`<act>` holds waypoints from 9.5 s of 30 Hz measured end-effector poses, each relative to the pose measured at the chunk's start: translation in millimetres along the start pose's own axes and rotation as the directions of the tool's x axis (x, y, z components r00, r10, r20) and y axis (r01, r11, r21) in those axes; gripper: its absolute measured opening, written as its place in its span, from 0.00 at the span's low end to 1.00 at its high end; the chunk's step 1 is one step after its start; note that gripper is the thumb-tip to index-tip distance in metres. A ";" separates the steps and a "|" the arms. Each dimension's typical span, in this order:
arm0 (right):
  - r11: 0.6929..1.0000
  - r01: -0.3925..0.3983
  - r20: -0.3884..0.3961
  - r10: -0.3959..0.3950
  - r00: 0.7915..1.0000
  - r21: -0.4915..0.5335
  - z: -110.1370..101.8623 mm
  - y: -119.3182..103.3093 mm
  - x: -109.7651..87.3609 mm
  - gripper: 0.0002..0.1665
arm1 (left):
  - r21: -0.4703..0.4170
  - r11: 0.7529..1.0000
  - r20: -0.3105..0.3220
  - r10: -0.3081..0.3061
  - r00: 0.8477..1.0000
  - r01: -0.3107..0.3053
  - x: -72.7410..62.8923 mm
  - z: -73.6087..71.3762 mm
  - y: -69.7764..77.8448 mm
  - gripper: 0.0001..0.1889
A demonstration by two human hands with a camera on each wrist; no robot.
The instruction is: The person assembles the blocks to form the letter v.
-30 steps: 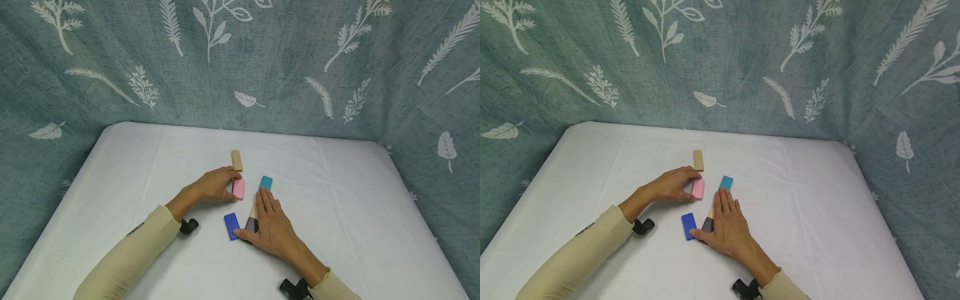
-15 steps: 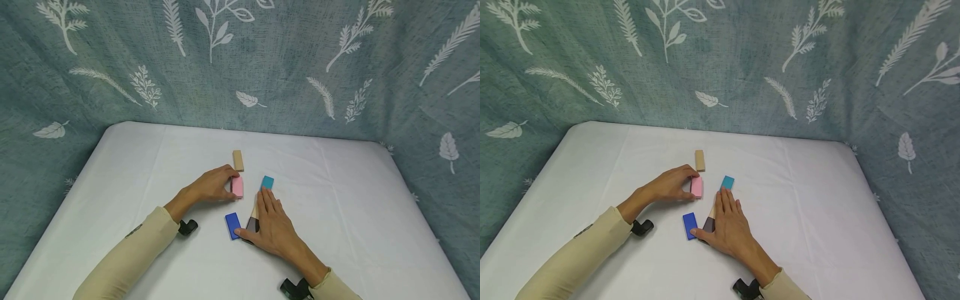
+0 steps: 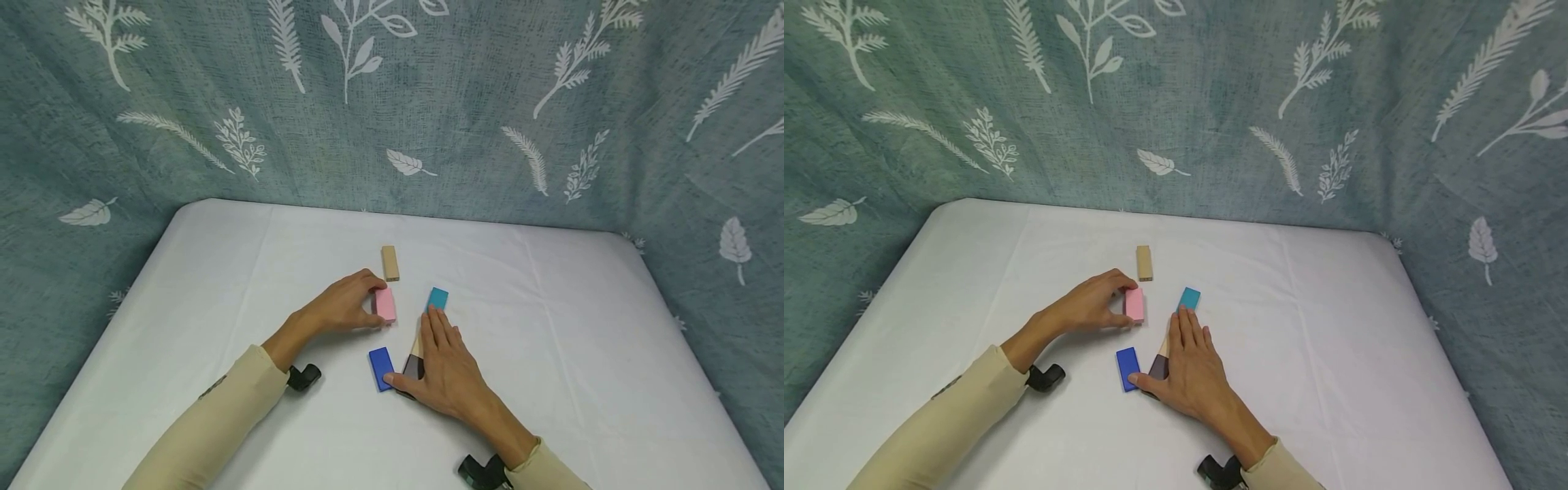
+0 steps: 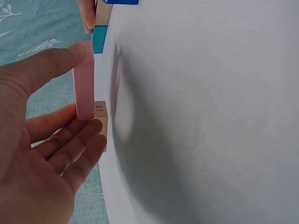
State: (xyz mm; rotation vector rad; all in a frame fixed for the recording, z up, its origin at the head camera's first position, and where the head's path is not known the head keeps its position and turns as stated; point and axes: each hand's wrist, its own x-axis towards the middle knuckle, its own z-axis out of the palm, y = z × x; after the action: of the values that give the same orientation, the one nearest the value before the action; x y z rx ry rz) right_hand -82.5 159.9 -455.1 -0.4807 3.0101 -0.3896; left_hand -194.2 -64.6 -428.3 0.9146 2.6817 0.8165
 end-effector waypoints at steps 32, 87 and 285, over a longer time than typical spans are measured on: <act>1.000 0.014 -0.026 -0.014 1.000 0.002 -0.4 0.5 1.1 0.74 | -0.044 0.998 -0.066 -0.056 0.996 0.053 -36.7 5.4 4.2 0.33; 1.000 0.020 -0.037 -0.020 0.999 0.013 -0.3 0.8 0.6 0.74 | -0.048 0.998 -0.037 -0.051 0.998 0.050 -51.5 13.9 8.4 0.32; 1.000 0.000 0.000 0.000 1.000 0.019 -2.2 1.5 -0.3 0.75 | -0.139 0.977 -0.070 -0.172 0.983 0.161 70.1 -9.8 -37.8 0.43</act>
State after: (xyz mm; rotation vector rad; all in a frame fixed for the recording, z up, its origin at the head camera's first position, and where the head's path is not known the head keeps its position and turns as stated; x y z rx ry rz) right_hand -82.9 161.9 -453.4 -0.4793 3.0032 -0.4177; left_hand -272.2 -50.8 -441.6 0.6296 2.6889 0.9997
